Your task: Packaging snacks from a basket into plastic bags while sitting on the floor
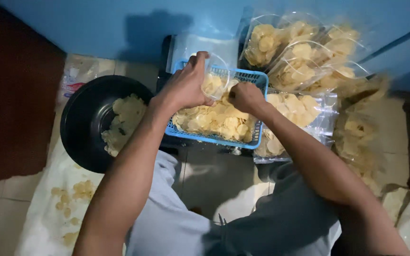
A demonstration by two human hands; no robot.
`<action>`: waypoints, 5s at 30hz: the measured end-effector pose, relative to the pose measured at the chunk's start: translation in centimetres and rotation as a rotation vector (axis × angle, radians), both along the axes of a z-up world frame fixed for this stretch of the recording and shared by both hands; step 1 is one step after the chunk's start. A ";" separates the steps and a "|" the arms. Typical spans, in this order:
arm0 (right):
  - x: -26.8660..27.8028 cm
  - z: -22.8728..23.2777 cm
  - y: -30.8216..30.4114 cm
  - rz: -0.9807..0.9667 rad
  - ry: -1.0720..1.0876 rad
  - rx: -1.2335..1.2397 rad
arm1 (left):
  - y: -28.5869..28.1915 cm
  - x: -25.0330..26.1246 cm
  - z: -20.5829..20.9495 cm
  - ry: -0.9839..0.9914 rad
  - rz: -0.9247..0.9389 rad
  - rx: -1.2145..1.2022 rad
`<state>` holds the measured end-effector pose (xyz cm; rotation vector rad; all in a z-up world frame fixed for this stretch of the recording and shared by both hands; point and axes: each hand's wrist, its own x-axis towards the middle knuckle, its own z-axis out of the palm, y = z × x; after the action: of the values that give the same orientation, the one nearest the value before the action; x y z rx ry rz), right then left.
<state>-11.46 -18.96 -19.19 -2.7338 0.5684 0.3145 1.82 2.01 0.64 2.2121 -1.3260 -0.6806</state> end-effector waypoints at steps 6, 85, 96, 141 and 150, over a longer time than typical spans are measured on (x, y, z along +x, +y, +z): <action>-1.2 5.4 -2.6 -0.070 -0.091 0.168 | 0.0 -0.1 -0.5 -0.004 -0.067 0.028; -4.6 23.8 6.0 -0.176 -1.089 0.439 | -1.3 -1.1 -0.8 0.082 0.000 0.018; -8.0 13.7 0.1 -0.321 -0.316 0.166 | 0.9 -2.1 -3.9 0.277 0.396 -0.373; -7.3 15.7 1.1 -0.327 -0.533 0.968 | 3.2 -5.7 0.4 0.139 0.142 0.044; -8.3 22.3 6.0 -0.273 -0.740 0.768 | 2.5 -6.6 -0.7 0.116 0.121 0.057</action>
<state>-19.77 -12.98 3.10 -1.8045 0.4598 -0.4500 -4.76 4.50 -0.08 2.2403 -1.1197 -0.7966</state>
